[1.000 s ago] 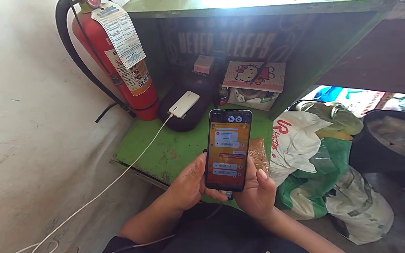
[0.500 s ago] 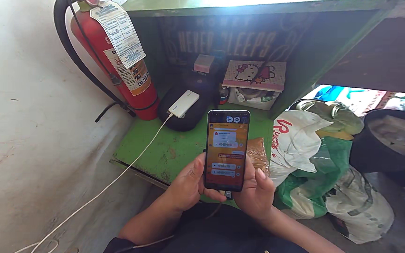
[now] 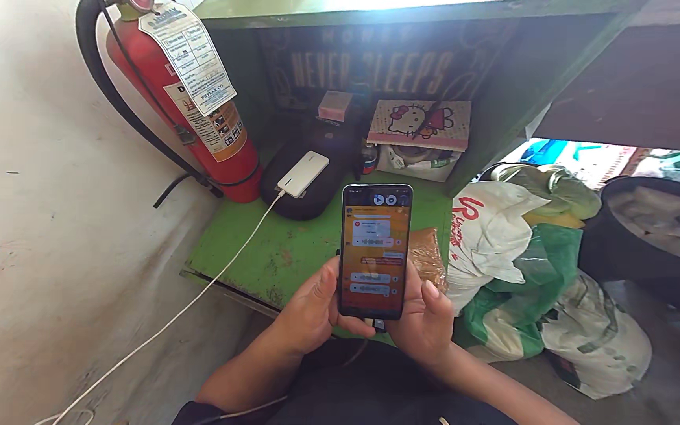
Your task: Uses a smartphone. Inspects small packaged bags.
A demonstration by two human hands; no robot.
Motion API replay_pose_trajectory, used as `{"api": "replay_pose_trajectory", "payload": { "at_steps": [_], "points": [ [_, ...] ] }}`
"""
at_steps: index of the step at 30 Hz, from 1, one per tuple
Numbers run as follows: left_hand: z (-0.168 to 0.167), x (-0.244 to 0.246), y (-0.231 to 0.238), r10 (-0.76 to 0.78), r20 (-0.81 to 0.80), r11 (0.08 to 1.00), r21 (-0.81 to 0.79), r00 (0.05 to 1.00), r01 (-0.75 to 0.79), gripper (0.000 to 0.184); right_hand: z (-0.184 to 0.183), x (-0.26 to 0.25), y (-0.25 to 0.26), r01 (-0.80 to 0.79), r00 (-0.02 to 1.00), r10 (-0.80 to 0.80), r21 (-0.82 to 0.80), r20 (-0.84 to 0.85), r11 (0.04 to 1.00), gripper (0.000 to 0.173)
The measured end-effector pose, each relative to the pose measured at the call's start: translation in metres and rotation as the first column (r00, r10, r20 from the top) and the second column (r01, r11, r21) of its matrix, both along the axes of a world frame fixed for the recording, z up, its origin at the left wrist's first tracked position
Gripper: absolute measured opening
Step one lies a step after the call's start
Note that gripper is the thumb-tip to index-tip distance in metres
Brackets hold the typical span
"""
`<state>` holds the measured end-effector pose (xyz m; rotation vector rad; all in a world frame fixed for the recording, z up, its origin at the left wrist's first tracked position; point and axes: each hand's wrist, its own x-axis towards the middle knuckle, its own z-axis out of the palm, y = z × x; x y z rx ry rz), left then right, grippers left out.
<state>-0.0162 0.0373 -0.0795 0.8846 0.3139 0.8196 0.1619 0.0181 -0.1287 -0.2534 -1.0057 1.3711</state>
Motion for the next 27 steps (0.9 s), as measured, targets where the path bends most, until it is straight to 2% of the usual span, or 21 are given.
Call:
{"api": "replay_pose_trajectory", "payload": {
  "at_steps": [14, 22, 24, 27],
  "points": [
    [0.0004, -0.0008, 0.0012, -0.004, -0.028, 1.000, 0.027, 1.000, 0.005, 0.068, 0.0018, -0.0010, -0.0004, -0.003, 1.000, 0.003, -0.039, -0.002, 0.999, 0.061],
    [0.0000, -0.0037, 0.0024, 0.004, -0.040, 1.000, 0.019, 0.999, -0.003, 0.068, 0.0045, 0.0004, 0.0008, -0.054, 0.998, 0.056, -0.092, 0.010, 0.994, 0.055],
    [0.0002, -0.0050, 0.0034, 0.002, -0.049, 1.000, 0.019, 0.999, -0.001, 0.061, 0.0063, 0.0008, 0.0015, -0.064, 0.997, 0.067, -0.084, 0.030, 0.994, 0.051],
    [0.0022, -0.0046, 0.0026, 0.037, -0.072, 0.999, 0.009, 0.997, -0.036, 0.035, 0.0062, 0.0009, 0.0018, -0.065, 0.995, 0.070, -0.077, 0.064, 0.995, 0.050]
  ]
}}
